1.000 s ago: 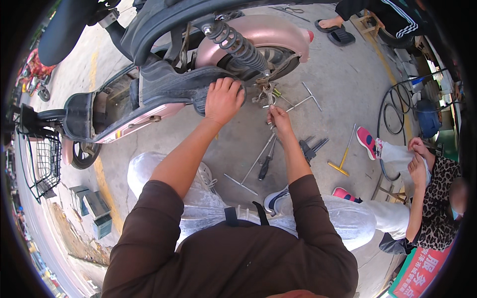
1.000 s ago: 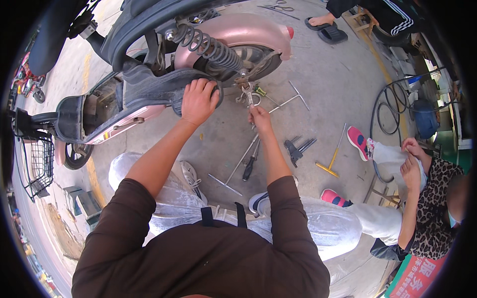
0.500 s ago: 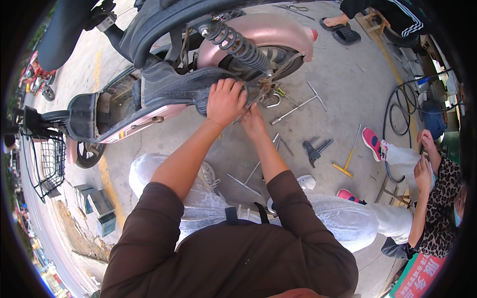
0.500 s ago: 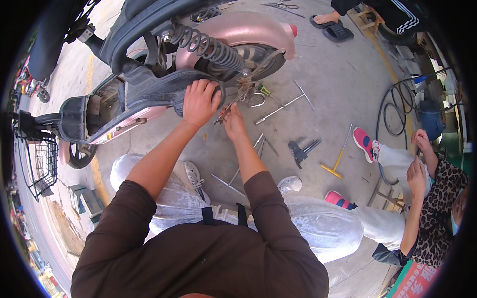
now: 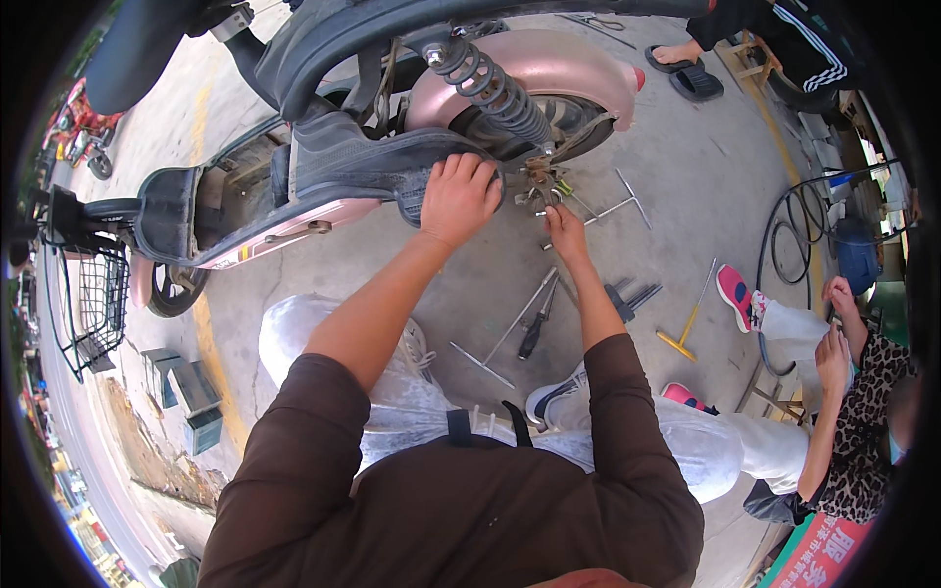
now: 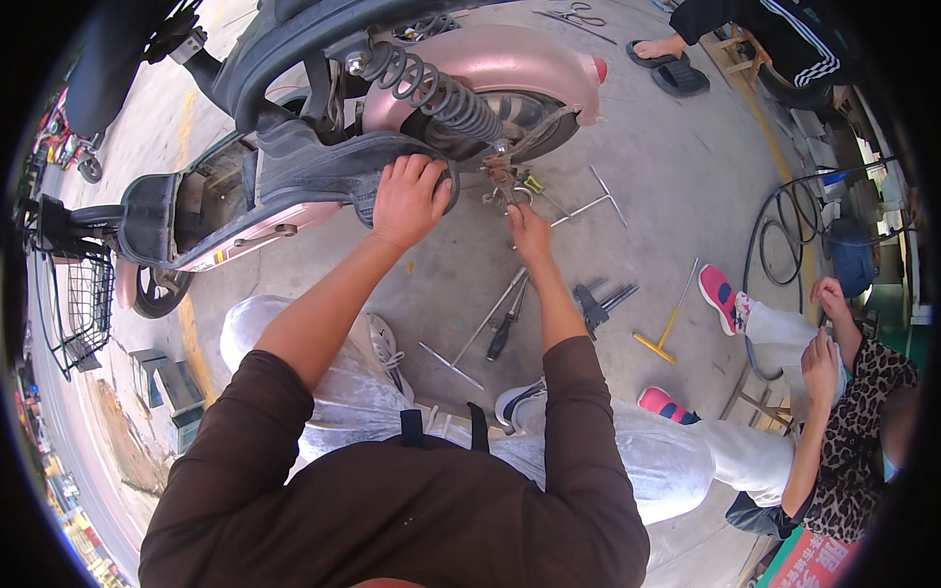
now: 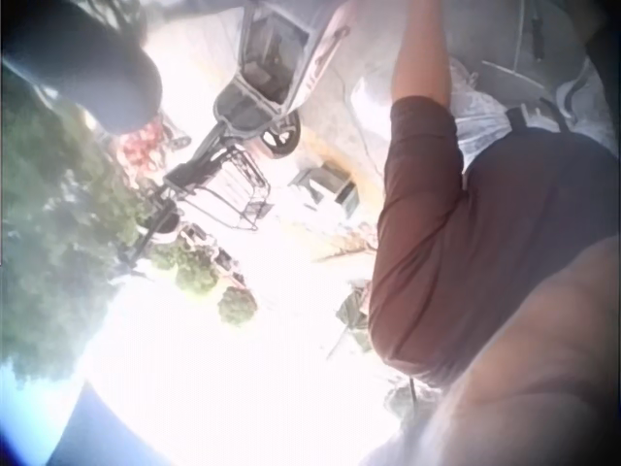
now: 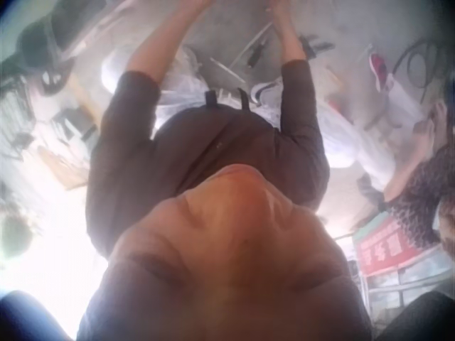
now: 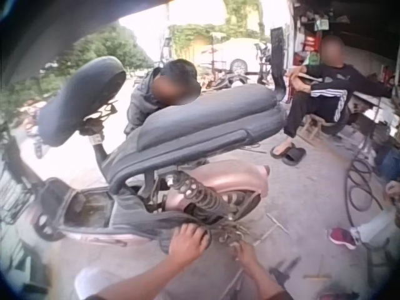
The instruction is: The person is repairing a scooter by adjusting and tightening components near the rear wheel and suspension using various hand tools. They manipulate bolts and parts with wrenches and screwdrivers while seated on the ground.
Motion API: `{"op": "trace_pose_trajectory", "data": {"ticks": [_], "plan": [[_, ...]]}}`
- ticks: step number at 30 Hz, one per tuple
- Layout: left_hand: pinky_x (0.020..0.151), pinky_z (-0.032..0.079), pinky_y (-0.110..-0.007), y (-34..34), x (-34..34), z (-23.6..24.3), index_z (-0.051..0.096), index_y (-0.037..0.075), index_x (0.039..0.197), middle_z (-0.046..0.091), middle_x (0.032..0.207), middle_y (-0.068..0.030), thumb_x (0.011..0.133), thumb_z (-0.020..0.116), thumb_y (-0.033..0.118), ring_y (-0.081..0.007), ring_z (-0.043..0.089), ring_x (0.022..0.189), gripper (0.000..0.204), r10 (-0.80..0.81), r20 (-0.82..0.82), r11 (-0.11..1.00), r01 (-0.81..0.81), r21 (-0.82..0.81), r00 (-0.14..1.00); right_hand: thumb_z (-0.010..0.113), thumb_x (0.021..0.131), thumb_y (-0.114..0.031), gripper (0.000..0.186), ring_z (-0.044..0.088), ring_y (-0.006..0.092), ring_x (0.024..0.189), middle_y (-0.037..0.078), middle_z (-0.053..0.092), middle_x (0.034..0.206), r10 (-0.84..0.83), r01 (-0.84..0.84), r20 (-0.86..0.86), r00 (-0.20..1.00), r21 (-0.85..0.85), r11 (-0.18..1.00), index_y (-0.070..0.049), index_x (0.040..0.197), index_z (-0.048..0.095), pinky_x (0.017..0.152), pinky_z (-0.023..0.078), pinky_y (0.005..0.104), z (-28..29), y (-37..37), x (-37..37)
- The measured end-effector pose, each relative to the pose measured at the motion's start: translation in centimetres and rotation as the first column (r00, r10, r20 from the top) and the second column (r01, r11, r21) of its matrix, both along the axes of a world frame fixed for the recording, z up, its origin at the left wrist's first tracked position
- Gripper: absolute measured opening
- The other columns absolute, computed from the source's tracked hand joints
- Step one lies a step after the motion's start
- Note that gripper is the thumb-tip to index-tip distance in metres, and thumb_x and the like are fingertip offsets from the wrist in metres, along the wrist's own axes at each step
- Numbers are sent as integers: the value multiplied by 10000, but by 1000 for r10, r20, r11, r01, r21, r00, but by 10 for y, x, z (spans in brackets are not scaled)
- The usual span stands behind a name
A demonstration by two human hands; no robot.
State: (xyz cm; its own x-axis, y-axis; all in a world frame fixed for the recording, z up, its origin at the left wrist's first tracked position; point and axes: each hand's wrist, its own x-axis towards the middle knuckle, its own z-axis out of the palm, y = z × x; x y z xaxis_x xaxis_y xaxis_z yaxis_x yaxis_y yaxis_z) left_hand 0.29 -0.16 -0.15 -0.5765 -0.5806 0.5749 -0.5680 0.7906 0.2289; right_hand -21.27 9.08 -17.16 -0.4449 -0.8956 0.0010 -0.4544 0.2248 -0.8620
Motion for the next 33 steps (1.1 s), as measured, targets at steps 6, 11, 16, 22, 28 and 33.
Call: {"op": "trace_pose_trajectory", "data": {"ticks": [6, 11, 16, 22, 28, 33], "plan": [[742, 397, -363, 0, 0, 0, 600, 95, 908, 531, 882, -43, 768, 617, 230, -221, 509, 872, 196, -4, -37, 1000, 3, -28, 999, 484, 925, -335, 296, 579, 405, 708, 200, 592, 699, 103, -97, -321, 942, 33, 995, -55, 851, 544, 624, 445, 450, 11, -1, -15], [750, 396, -369, 3, 2, 2, 593, 87, 943, 534, 907, -52, 780, 612, 225, -234, 508, 884, 215, 0, -13, 1000, 0, 17, 1000, 464, 931, -323, 280, 566, 429, 748, 222, 590, 727, 325, -259, -514, 794, 199, 945, -54, 886, 524, 701, 415, 505, 56, -2, -42], [740, 391, -362, -1, 0, -1, 592, 98, 919, 524, 876, -42, 777, 606, 232, -218, 508, 873, 196, -3, -33, 1000, 3, -19, 999, 451, 937, -314, 288, 552, 450, 774, 246, 588, 778, 368, -295, -406, 837, 231, 927, -33, 905, 501, 707, 407, 522, 62, -3, -42], [745, 389, -358, -3, 2, -2, 594, 95, 923, 523, 878, -43, 779, 605, 238, -215, 508, 874, 203, 5, -28, 1000, -5, -14, 1000, 425, 951, -294, 298, 531, 487, 802, 289, 568, 819, 445, -368, -315, 838, 276, 888, 2, 948, 458, 682, 418, 520, 64, -8, -43], [747, 390, -360, -3, 2, -2, 600, 91, 930, 527, 883, -45, 781, 604, 240, -217, 506, 875, 211, 7, -35, 1000, -7, -19, 999, 443, 936, -291, 239, 574, 431, 748, 215, 609, 810, 392, -312, -576, 717, 238, 920, -55, 924, 481, 616, 437, 512, 69, -8, -63], [753, 393, -363, 1, 1, 2, 601, 91, 935, 532, 891, -49, 784, 599, 240, -223, 506, 877, 212, 8, 2, 1000, -8, 4, 1000, 528, 842, -198, 126, 630, 327, 693, 138, 643, 762, 593, -399, -790, 156, 499, 770, -80, 845, 574, 584, 499, 432, 200, -46, -70]]}}
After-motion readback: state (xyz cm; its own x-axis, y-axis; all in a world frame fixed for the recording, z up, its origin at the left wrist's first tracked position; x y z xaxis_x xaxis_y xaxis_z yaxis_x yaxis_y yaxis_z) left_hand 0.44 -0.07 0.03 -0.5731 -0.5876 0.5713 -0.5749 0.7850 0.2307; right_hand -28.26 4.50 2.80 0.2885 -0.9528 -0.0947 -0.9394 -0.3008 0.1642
